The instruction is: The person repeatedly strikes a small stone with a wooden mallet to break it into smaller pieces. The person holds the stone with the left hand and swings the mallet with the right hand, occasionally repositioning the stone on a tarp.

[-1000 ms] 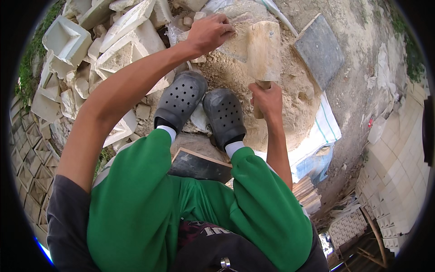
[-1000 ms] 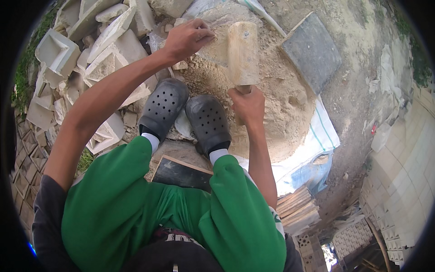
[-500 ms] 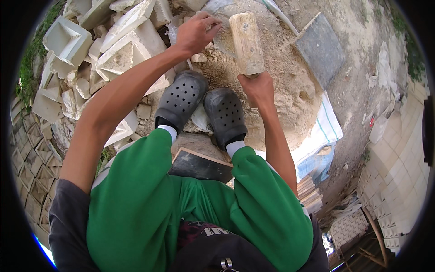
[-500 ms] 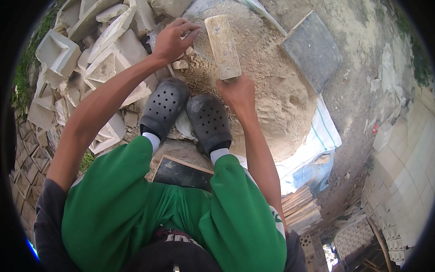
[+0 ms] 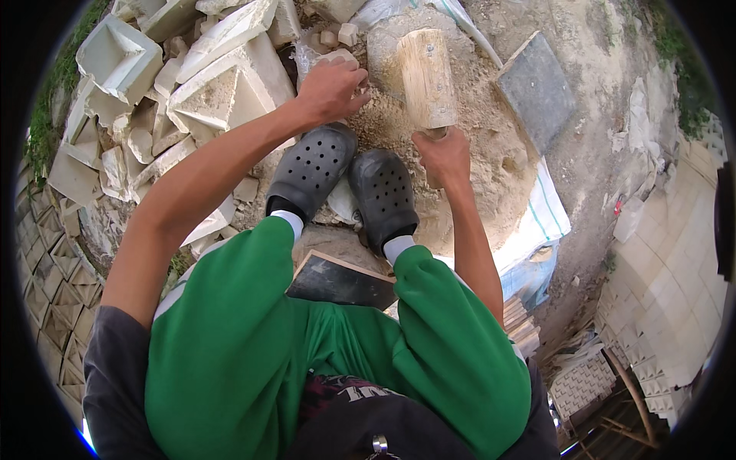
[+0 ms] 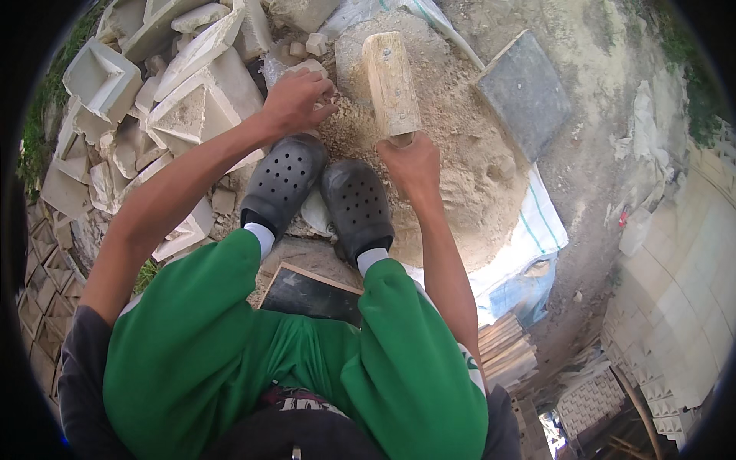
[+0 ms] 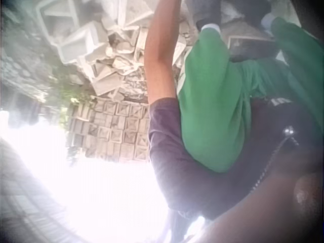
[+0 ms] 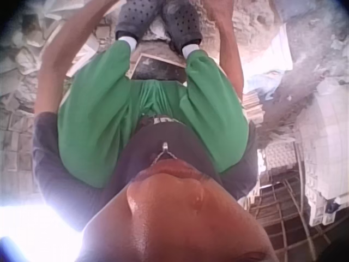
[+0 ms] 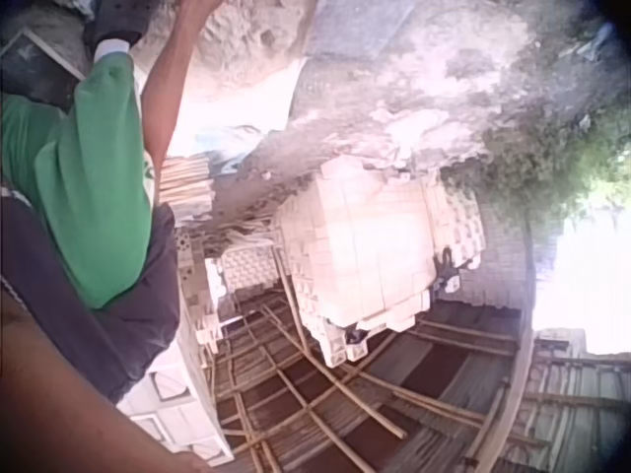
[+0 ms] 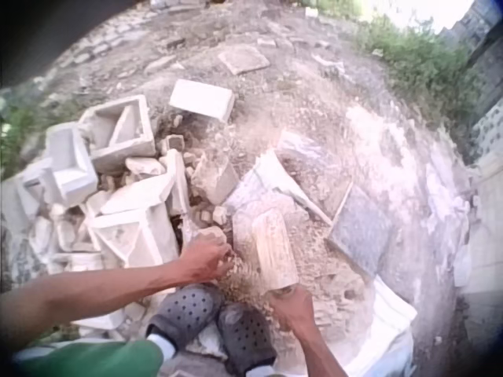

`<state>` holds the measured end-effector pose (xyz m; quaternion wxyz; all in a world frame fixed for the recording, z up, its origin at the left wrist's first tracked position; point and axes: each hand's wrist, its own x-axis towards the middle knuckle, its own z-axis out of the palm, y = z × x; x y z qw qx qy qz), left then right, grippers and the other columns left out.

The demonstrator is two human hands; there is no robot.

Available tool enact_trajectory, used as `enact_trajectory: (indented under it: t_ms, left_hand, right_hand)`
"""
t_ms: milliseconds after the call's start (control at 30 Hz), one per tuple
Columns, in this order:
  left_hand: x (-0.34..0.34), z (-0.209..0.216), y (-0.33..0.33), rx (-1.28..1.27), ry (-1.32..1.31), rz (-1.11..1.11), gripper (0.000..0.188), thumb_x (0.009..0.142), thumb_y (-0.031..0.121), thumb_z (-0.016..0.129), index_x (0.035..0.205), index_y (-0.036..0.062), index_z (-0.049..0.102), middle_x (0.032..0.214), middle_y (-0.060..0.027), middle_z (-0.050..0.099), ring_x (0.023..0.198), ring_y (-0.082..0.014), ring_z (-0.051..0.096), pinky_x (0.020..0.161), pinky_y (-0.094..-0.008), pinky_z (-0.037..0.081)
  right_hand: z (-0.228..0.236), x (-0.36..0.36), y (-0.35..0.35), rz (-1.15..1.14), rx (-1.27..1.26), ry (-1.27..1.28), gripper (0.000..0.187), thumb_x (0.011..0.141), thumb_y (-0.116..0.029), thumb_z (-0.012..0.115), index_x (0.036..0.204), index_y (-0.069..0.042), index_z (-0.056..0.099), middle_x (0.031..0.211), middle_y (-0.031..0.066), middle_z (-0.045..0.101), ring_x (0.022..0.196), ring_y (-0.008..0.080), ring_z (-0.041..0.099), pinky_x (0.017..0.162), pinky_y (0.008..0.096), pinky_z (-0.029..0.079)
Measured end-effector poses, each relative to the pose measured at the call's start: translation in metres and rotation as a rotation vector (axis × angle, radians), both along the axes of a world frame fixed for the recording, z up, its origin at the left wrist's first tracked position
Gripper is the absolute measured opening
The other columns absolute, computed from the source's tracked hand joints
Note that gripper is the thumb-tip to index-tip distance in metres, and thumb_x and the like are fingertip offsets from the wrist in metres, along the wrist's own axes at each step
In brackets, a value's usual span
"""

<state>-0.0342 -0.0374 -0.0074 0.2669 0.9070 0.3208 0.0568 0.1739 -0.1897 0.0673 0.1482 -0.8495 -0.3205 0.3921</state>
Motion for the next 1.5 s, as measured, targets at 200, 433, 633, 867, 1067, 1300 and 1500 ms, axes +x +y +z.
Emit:
enact_trajectory:
  t_ms: [200, 433, 633, 867, 1067, 1300, 1500]
  left_hand:
    - [-0.014, 0.001, -0.007, 0.037, 0.132, -0.109, 0.028, 0.079, 0.024, 0.080, 0.101, 0.0087, 0.072, 0.102, -0.0091, 0.064, 0.104, -0.0290, 0.062, 0.089, -0.0452, 0.051]
    - [-0.005, 0.005, -0.015, 0.105, 0.189, -0.208, 0.021, 0.086, 0.008, 0.063, 0.104, 0.0091, 0.072, 0.108, -0.0096, 0.064, 0.107, -0.0298, 0.061, 0.087, -0.0445, 0.052]
    - [-0.020, 0.003, -0.004, 0.180, 0.281, -0.356, 0.030, 0.084, 0.005, 0.063, 0.113, 0.0101, 0.070, 0.110, -0.0093, 0.063, 0.105, -0.0271, 0.063, 0.086, -0.0409, 0.052]
    - [-0.016, 0.008, 0.000, 0.270, 0.263, -0.465, 0.018, 0.090, 0.011, 0.059, 0.108, 0.0102, 0.065, 0.109, -0.0088, 0.064, 0.104, -0.0254, 0.065, 0.082, -0.0404, 0.053]
    - [-0.020, 0.003, -0.003, 0.256, 0.287, -0.417, 0.022, 0.090, 0.011, 0.060, 0.111, 0.0121, 0.067, 0.108, -0.0080, 0.066, 0.102, -0.0260, 0.066, 0.082, -0.0409, 0.053]
    - [-0.022, -0.003, 0.003, 0.144, 0.266, -0.393, 0.034, 0.085, 0.010, 0.064, 0.118, 0.0139, 0.070, 0.111, -0.0074, 0.067, 0.106, -0.0262, 0.066, 0.088, -0.0423, 0.052]
    - [-0.026, 0.003, 0.007, 0.120, 0.305, -0.398, 0.027, 0.085, 0.013, 0.065, 0.112, 0.0128, 0.070, 0.106, -0.0080, 0.067, 0.104, -0.0278, 0.066, 0.087, -0.0430, 0.052]
  right_hand:
    - [0.035, -0.005, -0.001, 0.090, 0.298, -0.006, 0.041, 0.076, -0.031, 0.080, 0.100, 0.002, 0.074, 0.092, 0.0228, 0.076, 0.090, 0.0374, 0.075, 0.080, 0.0432, 0.058]
    - [-0.013, 0.005, -0.005, 0.171, 0.051, -0.129, 0.040, 0.078, -0.033, 0.077, 0.100, 0.001, 0.076, 0.086, 0.0225, 0.075, 0.088, 0.0372, 0.075, 0.080, 0.0407, 0.058]
    - [0.030, 0.004, -0.002, 0.052, 0.180, 0.049, 0.043, 0.078, -0.033, 0.076, 0.108, -0.002, 0.074, 0.096, 0.0235, 0.075, 0.091, 0.0410, 0.073, 0.081, 0.0453, 0.058]
    - [-0.012, 0.010, -0.010, 0.219, 0.387, -0.112, 0.045, 0.077, -0.032, 0.076, 0.110, -0.002, 0.073, 0.097, 0.0229, 0.075, 0.091, 0.0420, 0.073, 0.079, 0.0470, 0.058]
    - [0.007, 0.016, -0.005, 0.125, 0.134, 0.010, 0.040, 0.077, -0.034, 0.076, 0.101, -0.002, 0.075, 0.090, 0.0227, 0.075, 0.089, 0.0406, 0.073, 0.080, 0.0463, 0.057]
    - [-0.006, 0.005, -0.027, 0.035, 0.701, 0.023, 0.036, 0.081, -0.031, 0.077, 0.099, 0.000, 0.075, 0.087, 0.0213, 0.075, 0.084, 0.0386, 0.075, 0.075, 0.0430, 0.058]
    - [0.009, 0.018, -0.016, 0.028, -0.045, 0.072, 0.035, 0.080, -0.031, 0.077, 0.099, -0.001, 0.075, 0.086, 0.0188, 0.076, 0.082, 0.0343, 0.076, 0.073, 0.0417, 0.058]
